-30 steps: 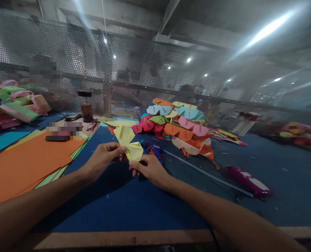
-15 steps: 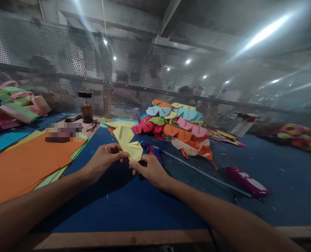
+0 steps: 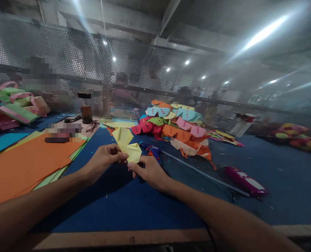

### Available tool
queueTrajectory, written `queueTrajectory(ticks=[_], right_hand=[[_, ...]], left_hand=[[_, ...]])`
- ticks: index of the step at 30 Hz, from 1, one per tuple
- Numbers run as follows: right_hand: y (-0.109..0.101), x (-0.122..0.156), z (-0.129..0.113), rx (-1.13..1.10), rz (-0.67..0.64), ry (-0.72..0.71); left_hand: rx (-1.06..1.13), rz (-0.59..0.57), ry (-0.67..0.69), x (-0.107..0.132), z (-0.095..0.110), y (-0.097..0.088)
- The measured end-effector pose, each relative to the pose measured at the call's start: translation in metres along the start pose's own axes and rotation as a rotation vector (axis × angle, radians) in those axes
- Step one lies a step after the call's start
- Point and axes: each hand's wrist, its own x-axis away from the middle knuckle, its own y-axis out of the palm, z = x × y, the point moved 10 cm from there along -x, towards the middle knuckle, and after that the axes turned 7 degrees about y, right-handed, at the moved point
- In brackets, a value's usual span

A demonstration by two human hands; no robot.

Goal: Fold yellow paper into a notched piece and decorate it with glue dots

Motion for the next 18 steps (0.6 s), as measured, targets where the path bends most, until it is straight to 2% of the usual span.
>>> queueTrajectory(ticks=[5,8,13,18], right_hand=[[0.006,-0.003,0.001,-0.142,-0.105,0.003],[0.0,-0.006,0.0,-0.176,-0.105,-0.003],[-0.003,-0.017,0.021,-0.428,-0.111,0.128],[0.01,-0.014,0.028,-0.481,-0.183,0.215]], left_hand=[[-0.03,-0.024,0.03,0.0,0.005,0.0],[-0.06,-0.009,0.054,0.0,0.01,-0.003],[-0.098,-0.014,0.109,0.0,0.018,-0.003],[-0.071,-0.087,0.127,0.003,0.02,0.006]])
